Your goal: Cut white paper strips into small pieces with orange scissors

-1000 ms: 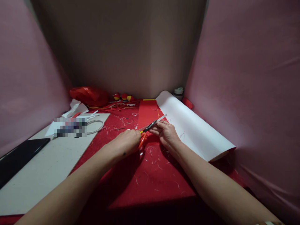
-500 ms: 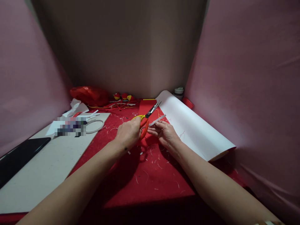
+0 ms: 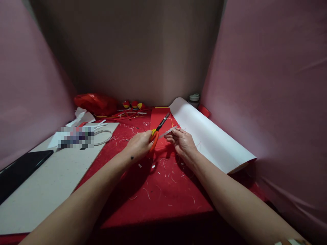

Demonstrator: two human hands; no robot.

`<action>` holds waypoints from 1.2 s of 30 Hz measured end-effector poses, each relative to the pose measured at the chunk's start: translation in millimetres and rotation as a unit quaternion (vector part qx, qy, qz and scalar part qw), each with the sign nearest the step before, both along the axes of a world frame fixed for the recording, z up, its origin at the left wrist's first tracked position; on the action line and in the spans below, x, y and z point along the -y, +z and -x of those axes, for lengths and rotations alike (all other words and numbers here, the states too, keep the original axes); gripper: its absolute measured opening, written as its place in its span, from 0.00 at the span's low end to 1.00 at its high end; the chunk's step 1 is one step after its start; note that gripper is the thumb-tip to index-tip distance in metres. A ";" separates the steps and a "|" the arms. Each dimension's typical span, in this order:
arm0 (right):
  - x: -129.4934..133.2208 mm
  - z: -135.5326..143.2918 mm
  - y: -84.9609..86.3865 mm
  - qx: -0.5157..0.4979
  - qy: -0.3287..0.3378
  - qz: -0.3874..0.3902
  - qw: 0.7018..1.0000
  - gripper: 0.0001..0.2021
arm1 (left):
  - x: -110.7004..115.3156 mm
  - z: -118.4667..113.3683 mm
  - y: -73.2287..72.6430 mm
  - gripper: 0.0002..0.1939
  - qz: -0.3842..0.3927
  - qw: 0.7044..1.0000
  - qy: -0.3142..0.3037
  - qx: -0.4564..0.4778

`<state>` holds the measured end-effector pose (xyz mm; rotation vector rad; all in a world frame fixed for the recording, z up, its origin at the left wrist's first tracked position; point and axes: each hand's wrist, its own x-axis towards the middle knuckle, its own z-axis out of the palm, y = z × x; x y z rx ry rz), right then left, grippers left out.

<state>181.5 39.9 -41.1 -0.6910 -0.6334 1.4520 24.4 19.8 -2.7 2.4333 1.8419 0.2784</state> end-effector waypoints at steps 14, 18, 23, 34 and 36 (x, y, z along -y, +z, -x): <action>3.0 -0.1 -0.8 -0.008 0.046 -0.063 0.997 0.04 | 25.0 0.4 10.1 0.14 0.028 0.986 -0.016 -0.166; 3.9 0.2 -0.7 0.000 0.058 -0.057 0.997 0.04 | 20.2 2.1 2.4 0.17 0.026 0.985 -0.022 -0.168; 3.7 -0.1 -1.1 0.005 0.059 -0.055 0.997 0.04 | 21.9 0.8 4.0 0.17 0.019 0.984 -0.029 -0.173; 4.7 -0.2 -0.5 0.016 0.055 -0.039 0.998 0.04 | 21.2 -0.9 9.8 0.18 0.064 0.984 -0.024 -0.165; 4.8 -0.2 -0.5 0.016 0.052 -0.037 0.998 0.04 | 21.4 -0.5 9.9 0.17 0.073 0.985 -0.031 -0.155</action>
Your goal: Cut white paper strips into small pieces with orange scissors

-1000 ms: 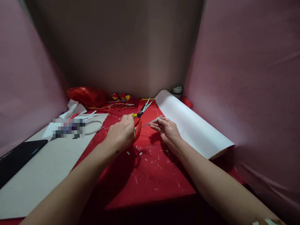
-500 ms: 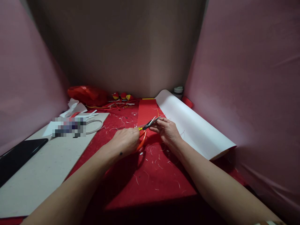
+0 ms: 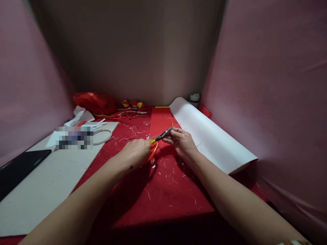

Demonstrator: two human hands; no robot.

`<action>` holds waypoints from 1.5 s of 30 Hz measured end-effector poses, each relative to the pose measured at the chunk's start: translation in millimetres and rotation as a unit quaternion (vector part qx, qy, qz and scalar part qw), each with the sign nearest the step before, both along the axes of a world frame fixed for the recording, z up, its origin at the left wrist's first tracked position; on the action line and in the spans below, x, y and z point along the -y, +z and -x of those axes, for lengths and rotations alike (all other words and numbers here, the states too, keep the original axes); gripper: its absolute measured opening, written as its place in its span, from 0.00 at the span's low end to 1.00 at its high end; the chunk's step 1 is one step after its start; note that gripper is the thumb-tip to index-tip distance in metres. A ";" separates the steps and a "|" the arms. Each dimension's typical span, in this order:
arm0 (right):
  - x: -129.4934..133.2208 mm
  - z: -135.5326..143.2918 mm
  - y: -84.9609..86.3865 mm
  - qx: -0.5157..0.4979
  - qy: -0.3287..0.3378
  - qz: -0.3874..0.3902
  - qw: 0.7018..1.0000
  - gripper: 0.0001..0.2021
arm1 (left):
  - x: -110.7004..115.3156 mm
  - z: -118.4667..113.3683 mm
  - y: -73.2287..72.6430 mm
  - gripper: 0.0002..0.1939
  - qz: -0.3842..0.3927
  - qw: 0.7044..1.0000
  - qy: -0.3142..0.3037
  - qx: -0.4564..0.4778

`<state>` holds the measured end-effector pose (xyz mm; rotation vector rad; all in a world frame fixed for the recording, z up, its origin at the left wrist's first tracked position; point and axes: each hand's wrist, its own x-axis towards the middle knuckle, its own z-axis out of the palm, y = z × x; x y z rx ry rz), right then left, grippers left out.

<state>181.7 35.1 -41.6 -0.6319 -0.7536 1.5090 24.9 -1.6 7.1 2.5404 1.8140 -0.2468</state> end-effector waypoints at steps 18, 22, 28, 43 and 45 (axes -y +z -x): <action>1.4 0.9 -1.7 0.007 0.016 -0.023 1.000 0.04 | 3.8 3.5 -2.3 0.15 0.013 0.999 -0.036 0.013; 4.1 2.6 -0.1 0.005 0.022 -0.021 1.000 0.05 | 5.5 0.1 0.7 0.15 0.023 0.999 -0.036 0.004; 5.5 4.0 1.3 0.004 0.022 -0.020 1.000 0.04 | 5.1 -1.9 2.7 0.11 0.026 0.999 -0.026 0.016; 6.7 0.4 3.9 0.032 0.049 -0.021 0.998 0.05 | -11.6 20.0 3.8 0.11 -0.153 0.974 0.092 0.138; 6.4 -0.5 4.3 0.037 0.048 -0.015 0.998 0.04 | -17.8 24.0 0.1 0.08 -0.118 0.961 0.078 0.239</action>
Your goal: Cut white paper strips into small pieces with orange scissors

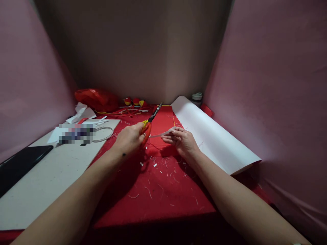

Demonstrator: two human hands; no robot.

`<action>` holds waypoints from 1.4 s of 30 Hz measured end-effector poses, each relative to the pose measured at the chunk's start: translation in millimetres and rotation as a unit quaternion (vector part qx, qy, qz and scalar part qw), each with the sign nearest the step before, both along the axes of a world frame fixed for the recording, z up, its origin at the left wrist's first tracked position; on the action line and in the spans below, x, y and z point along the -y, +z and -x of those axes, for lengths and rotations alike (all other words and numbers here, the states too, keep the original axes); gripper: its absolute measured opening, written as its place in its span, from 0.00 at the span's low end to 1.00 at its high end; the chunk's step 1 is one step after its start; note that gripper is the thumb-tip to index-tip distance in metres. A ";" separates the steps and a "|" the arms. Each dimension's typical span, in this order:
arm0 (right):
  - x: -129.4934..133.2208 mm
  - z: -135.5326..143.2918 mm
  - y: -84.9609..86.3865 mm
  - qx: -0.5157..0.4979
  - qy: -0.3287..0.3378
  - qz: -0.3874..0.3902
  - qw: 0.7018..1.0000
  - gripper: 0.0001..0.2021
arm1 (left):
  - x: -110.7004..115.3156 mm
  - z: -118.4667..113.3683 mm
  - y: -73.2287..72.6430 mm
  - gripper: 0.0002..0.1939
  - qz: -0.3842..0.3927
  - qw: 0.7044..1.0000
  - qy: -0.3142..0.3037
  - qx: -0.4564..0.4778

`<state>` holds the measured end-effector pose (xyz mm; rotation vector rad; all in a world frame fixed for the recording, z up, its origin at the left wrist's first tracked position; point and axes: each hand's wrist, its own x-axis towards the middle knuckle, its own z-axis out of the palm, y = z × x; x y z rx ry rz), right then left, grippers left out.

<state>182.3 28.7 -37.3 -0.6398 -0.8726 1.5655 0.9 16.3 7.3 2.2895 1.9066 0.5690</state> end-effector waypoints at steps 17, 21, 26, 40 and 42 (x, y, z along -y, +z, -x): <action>-3.9 -0.6 2.4 -0.012 -0.049 -0.004 0.999 0.05 | -15.1 2.8 -7.6 0.04 0.205 0.935 -0.037 0.288; -3.5 0.4 3.5 -0.029 -0.067 -0.009 0.997 0.05 | -14.9 5.2 -8.4 0.06 0.194 0.957 -0.057 0.207; -3.1 0.6 3.1 -0.034 -0.066 -0.015 0.997 0.05 | -2.9 4.2 -3.3 0.13 0.008 0.996 0.019 -0.087; -0.7 2.9 2.1 -0.008 -0.053 -0.041 0.998 0.03 | 21.6 -23.2 4.1 0.14 0.074 0.966 -0.040 -0.243; -0.6 3.2 1.5 -0.004 -0.046 -0.043 0.998 0.03 | 21.7 -23.8 4.4 0.15 0.077 0.966 -0.042 -0.243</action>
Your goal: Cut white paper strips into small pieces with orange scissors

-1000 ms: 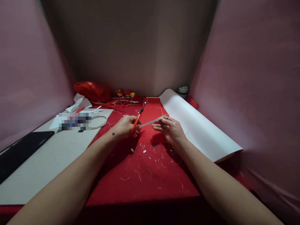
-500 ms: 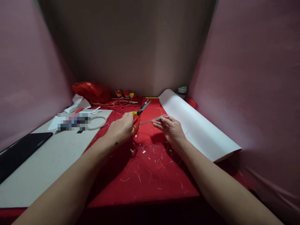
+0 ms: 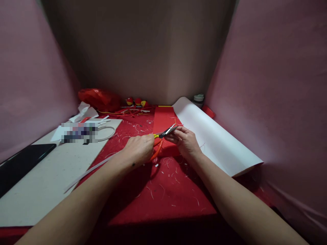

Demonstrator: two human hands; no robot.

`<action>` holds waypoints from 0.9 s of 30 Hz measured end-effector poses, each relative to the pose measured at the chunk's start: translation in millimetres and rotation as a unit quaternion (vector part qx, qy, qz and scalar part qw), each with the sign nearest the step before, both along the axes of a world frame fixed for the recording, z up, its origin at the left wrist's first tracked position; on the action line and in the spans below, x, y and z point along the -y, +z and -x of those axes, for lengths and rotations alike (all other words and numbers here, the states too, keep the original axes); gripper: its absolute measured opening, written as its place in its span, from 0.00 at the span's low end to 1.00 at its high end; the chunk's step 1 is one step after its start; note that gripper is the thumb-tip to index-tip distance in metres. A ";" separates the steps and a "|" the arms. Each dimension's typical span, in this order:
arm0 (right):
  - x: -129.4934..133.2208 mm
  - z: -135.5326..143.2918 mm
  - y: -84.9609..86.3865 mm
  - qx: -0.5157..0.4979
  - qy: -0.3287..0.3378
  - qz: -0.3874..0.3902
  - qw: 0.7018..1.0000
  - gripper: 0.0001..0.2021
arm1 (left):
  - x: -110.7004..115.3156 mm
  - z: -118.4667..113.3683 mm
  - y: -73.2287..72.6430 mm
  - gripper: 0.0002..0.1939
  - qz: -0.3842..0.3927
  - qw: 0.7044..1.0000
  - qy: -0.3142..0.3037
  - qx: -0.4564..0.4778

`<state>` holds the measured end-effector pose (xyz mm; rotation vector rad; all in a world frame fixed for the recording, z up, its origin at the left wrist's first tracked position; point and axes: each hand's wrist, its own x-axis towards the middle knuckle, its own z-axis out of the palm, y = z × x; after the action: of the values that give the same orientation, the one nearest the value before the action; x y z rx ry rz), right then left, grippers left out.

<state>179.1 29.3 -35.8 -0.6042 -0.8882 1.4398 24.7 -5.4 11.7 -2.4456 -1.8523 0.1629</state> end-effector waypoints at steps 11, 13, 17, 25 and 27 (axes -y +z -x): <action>1.3 -0.2 -1.0 0.010 0.006 0.003 1.000 0.02 | -0.8 1.2 1.7 0.14 0.020 1.000 0.000 -0.004; 1.1 -0.3 -1.8 0.012 0.009 0.001 1.000 0.02 | -1.5 1.9 1.8 0.14 0.027 1.000 0.003 -0.004; 0.2 -0.7 -3.1 0.011 0.012 -0.002 1.000 0.02 | -3.3 3.3 -1.9 0.16 0.021 1.000 -0.009 0.002; -0.9 -0.8 -3.7 0.020 0.009 0.005 1.000 0.02 | -3.1 2.2 -3.6 0.19 0.035 0.999 -0.006 0.006; -1.3 -1.0 -4.3 0.024 0.010 0.008 1.000 0.02 | -3.7 2.6 -4.1 0.18 0.038 0.999 -0.006 0.007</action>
<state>180.1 30.6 -40.1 -0.6465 -0.9240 1.4570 22.1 -1.7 7.5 -2.5133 -1.8709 0.2185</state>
